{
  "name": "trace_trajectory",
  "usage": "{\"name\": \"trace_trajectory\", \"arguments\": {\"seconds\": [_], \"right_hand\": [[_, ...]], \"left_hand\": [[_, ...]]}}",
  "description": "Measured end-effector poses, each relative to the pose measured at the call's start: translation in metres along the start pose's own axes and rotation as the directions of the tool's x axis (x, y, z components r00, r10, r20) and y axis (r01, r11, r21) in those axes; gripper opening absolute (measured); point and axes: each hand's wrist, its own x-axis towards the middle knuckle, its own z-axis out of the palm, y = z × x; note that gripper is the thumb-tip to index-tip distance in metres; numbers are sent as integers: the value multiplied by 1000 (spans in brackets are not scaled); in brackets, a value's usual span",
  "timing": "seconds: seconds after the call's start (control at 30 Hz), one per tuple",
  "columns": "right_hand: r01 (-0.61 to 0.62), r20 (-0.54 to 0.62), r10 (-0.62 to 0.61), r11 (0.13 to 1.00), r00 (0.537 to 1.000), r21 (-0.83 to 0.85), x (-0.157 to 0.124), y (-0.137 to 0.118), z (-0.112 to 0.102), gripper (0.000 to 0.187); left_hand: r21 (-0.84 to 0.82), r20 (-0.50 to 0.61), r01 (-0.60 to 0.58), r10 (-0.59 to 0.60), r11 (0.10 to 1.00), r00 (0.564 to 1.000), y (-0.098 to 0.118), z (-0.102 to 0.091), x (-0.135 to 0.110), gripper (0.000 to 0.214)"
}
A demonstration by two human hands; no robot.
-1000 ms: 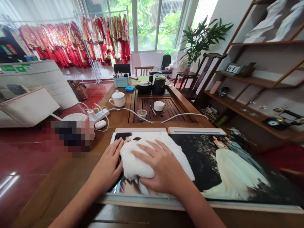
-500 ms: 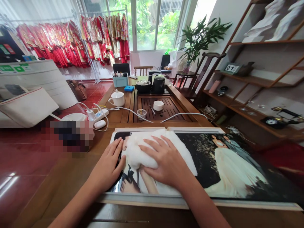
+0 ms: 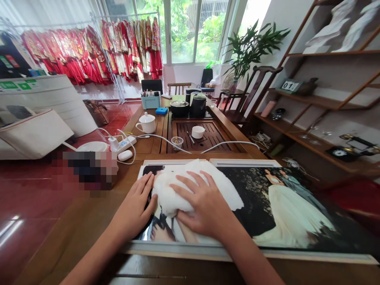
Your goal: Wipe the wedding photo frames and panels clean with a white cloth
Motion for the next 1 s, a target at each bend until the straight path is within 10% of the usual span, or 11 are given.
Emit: {"name": "trace_trajectory", "arguments": {"seconds": [1.0], "right_hand": [[-23, 7, 23, 999, 1000, -30, -2, 5, -5, 53]], "left_hand": [[0, -7, 0, 0, 1000, 1000, 0, 0, -1, 56]]}}
